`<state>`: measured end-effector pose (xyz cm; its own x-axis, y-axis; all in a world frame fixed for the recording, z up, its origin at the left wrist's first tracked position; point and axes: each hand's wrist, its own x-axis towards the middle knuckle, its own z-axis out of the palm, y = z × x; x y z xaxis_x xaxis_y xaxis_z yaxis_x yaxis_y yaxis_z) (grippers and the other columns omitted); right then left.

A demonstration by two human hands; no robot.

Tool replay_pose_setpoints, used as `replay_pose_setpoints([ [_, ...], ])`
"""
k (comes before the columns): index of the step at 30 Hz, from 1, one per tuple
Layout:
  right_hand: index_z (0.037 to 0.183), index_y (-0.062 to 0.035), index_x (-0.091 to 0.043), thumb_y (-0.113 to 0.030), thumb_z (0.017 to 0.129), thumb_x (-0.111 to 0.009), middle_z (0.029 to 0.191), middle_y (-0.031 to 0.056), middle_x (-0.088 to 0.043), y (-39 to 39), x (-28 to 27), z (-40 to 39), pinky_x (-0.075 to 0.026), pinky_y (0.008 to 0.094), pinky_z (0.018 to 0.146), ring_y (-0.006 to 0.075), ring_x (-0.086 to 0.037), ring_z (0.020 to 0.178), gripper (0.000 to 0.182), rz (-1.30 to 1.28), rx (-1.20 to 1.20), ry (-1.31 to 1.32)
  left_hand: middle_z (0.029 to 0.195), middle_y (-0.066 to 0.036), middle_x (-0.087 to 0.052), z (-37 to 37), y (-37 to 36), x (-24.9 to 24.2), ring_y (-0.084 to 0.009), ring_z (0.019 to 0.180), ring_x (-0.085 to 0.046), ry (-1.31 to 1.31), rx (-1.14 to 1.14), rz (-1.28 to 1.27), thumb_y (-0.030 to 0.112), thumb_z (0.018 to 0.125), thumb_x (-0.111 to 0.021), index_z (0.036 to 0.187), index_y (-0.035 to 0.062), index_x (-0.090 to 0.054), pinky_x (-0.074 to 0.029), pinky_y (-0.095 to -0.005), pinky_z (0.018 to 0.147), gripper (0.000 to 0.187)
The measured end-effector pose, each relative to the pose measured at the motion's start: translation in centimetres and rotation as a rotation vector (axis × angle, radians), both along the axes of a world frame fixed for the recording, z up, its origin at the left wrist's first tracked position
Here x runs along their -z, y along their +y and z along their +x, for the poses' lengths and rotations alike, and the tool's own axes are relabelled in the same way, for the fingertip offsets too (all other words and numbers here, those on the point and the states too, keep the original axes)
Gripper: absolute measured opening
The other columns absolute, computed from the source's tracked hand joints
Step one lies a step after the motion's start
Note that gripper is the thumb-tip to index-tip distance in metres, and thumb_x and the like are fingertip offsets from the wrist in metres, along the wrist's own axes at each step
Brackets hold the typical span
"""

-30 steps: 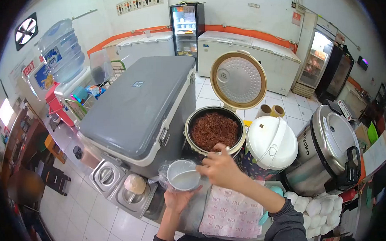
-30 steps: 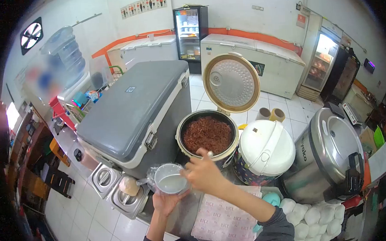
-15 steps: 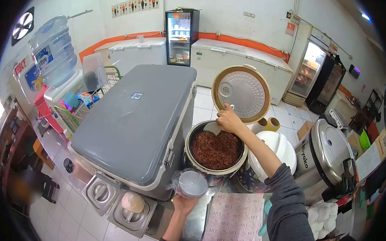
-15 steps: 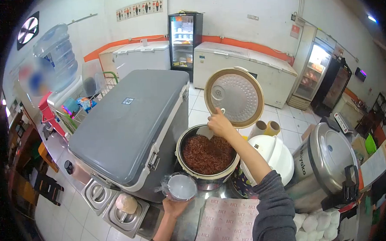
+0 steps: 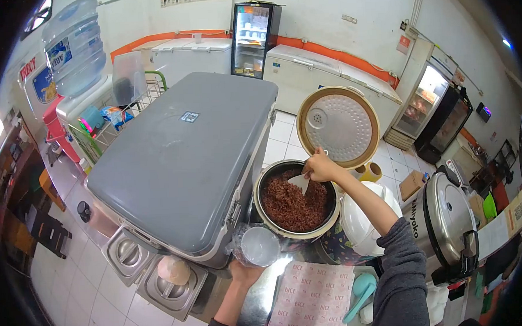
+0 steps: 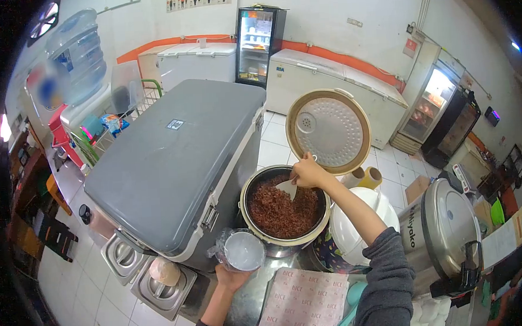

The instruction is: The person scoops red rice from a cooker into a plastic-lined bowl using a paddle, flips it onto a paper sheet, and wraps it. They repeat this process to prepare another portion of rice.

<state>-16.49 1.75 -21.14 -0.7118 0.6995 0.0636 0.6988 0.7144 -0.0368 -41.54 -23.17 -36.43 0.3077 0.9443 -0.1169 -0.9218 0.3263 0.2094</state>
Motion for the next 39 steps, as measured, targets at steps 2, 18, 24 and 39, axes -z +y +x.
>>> replay_pose_setpoints([
  [2,0.074,-0.0104,-0.072,-0.018,0.061,-0.068,0.066,0.0119,-0.064,0.0,0.3,0.5,-0.029,0.0386,0.085,0.0281,-0.056,0.072,0.015,-0.046,0.019,0.015,0.137,-0.011,-0.037,-0.1,0.3,-0.2,-0.0331,0.125,-0.036,0.019,-0.003,-0.005,0.043,0.082,-0.036,0.133,0.0139,-0.037,-0.031,-0.0543,0.099,0.059],
  [18,0.082,-0.0149,-0.072,-0.02,0.068,-0.064,0.081,0.0108,-0.067,-2.6,3.9,0.5,-0.032,0.0501,0.089,0.0297,-0.061,0.085,0.018,-0.321,0.202,0.087,0.135,-0.012,-0.039,-0.4,0.6,0.0,-0.032,0.124,-0.036,-0.06,-0.031,-0.006,0.04,0.082,-0.038,0.132,0.0109,-0.039,-0.029,-0.0505,0.102,0.057],
  [24,0.083,-0.0143,-0.072,-0.021,0.069,-0.063,0.074,0.0078,-0.067,-2.8,3.4,2.1,-0.04,0.0402,0.082,0.0233,-0.063,0.075,0.017,-0.375,0.245,0.148,0.135,-0.012,-0.038,-0.2,-0.7,-2.9,-0.0314,0.125,-0.035,0.072,-0.053,0.0,0.038,0.081,-0.04,0.132,0.0093,-0.037,-0.028,-0.0491,0.103,0.059],
  [39,0.081,-0.0126,-0.072,-0.024,0.068,-0.065,0.074,0.0118,-0.066,-4.8,-8.2,2.3,-0.042,0.0412,0.08,0.0287,-0.063,0.072,0.018,-0.223,0.447,0.192,0.137,-0.014,-0.032,6.1,6.7,-12.2,-0.0332,0.127,-0.031,0.118,-0.024,-0.064,0.047,0.091,-0.034,0.136,0.0119,-0.026,-0.026,-0.0554,0.102,0.058],
])
